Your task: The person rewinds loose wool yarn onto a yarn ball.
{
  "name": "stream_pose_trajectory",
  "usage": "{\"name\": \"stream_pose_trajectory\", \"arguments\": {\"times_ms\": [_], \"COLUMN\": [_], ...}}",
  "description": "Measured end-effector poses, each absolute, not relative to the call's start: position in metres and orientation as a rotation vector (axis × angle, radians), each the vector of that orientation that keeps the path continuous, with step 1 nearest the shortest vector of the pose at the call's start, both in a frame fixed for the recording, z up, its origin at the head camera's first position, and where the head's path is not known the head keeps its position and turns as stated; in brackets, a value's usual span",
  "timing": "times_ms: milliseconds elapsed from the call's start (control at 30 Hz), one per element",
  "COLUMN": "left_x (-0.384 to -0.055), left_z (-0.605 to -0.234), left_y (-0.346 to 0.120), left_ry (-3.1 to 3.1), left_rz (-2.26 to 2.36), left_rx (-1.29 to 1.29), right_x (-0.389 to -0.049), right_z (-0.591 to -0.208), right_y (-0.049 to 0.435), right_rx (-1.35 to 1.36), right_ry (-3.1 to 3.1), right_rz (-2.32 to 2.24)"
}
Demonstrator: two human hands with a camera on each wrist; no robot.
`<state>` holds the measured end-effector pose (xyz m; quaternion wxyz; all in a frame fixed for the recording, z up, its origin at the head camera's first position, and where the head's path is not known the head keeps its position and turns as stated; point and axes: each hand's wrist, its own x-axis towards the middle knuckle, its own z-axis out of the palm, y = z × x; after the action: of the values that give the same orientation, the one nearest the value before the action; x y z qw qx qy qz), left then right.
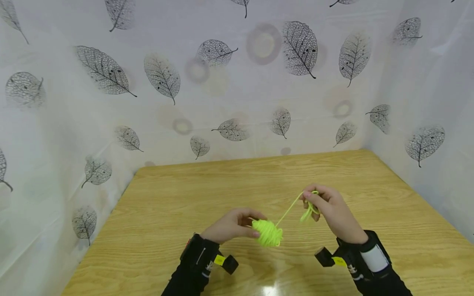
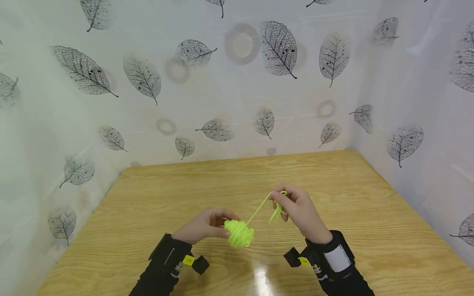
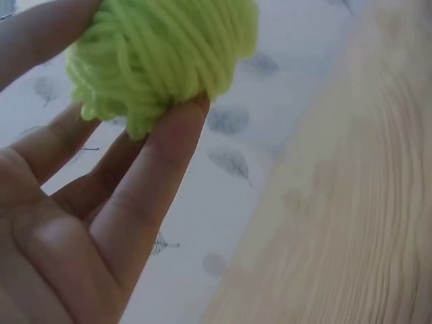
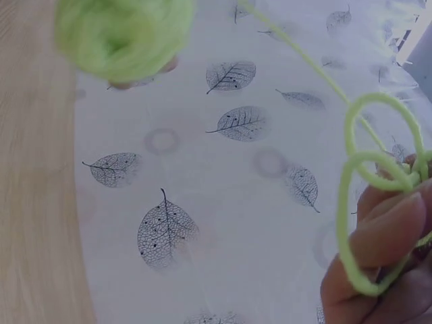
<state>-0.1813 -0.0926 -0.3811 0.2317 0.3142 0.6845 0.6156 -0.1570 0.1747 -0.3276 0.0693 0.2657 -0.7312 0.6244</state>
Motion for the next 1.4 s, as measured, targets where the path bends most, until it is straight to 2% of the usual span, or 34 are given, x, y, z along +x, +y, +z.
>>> {"name": "stream_pose_trajectory", "arguments": {"times_ms": [233, 533, 700, 1033, 1400], "left_x": [-0.179, -0.174, -0.169, -0.168, -0.180], "left_z": [-0.373, -0.365, -0.361, -0.352, -0.363], "left_y": [-0.101, -0.099, -0.095, -0.089, -0.091], "left_ry": [1.391, 1.055, 1.041, 1.273, 1.827], "left_rz": [1.902, 2.226, 2.448, 2.812, 2.788], "left_rx": [1.046, 0.948, 0.798, 0.238, 0.042], "right_x": [-0.172, -0.181, -0.177, -0.161, -0.145], "right_z": [-0.340, -0.361, -0.375, -0.385, -0.371], "right_y": [0.174, 0.160, 0.140, 0.118, 0.116], "right_rx": [0.746, 0.880, 1.000, 1.218, 1.447], "right_ry": [-2.227, -2.517, -2.628, -2.705, -2.662], "right_rz": [1.941, 1.675, 1.538, 1.237, 1.269]}}
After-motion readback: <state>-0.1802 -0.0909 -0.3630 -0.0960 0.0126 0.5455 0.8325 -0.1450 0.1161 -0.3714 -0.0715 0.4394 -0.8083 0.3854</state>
